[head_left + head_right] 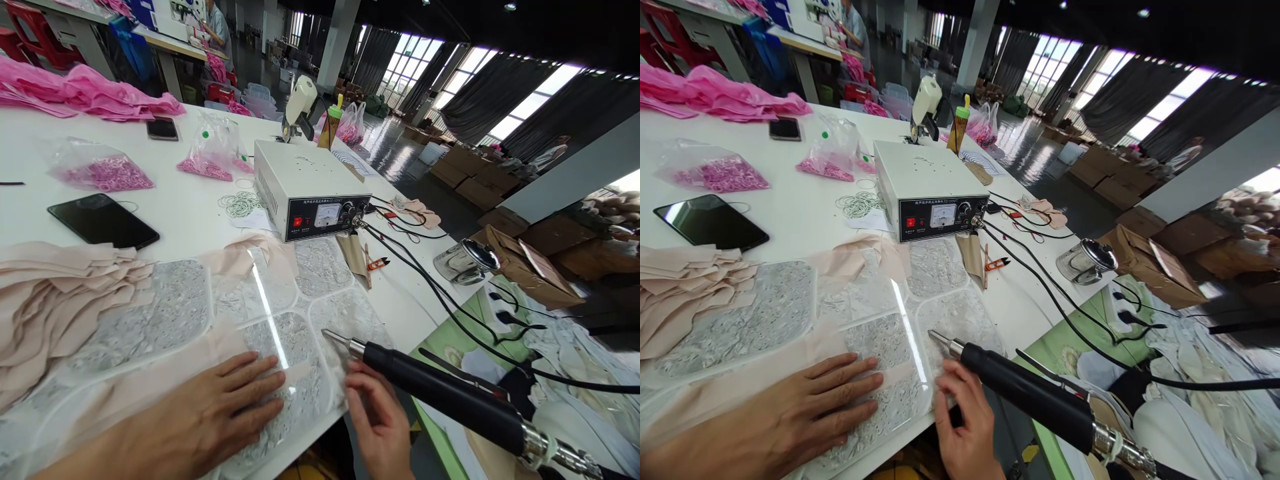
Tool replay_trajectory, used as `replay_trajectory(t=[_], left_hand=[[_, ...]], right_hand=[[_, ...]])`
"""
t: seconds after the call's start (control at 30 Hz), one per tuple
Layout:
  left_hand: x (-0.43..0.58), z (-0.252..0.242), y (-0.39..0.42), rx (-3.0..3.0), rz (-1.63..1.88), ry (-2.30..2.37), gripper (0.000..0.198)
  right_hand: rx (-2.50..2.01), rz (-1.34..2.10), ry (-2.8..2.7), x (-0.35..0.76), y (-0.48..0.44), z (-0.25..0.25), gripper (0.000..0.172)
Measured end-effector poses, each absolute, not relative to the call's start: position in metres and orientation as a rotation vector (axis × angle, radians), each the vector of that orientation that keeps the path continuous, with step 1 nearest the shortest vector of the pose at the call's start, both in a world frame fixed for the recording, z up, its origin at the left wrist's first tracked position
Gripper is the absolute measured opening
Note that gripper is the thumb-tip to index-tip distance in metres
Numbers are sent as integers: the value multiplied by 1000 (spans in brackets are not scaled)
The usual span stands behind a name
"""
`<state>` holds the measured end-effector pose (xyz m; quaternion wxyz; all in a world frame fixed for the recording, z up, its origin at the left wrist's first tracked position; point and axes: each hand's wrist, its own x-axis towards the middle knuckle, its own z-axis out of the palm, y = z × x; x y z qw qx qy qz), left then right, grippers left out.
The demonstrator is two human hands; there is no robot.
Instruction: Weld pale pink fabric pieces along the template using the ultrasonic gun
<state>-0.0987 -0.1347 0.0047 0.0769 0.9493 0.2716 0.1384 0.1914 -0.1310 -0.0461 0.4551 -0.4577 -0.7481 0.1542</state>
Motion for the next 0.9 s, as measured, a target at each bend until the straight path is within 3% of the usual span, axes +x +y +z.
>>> replay_trajectory(t=[0.07,0.17,0.27,0.5,0.9], left_hand=[[-99,5,-134,2857,420,805,41],[-98,3,-133,2863,433,815,41],[-99,1,-133,2863,435,820,42],[-100,1,-137,2913,318,827,41],[-99,-3,-137,2843,355,844,43]], right_hand=[[-1262,595,-1633,209,-135,-55,11],[-1291,828,-1343,228,-137,-59,37],[-1214,817,-1149,227,-133,-50,57],[-950,781,-987,198,-108,-35,33],[-725,953,-852,186,-84,14,33]])
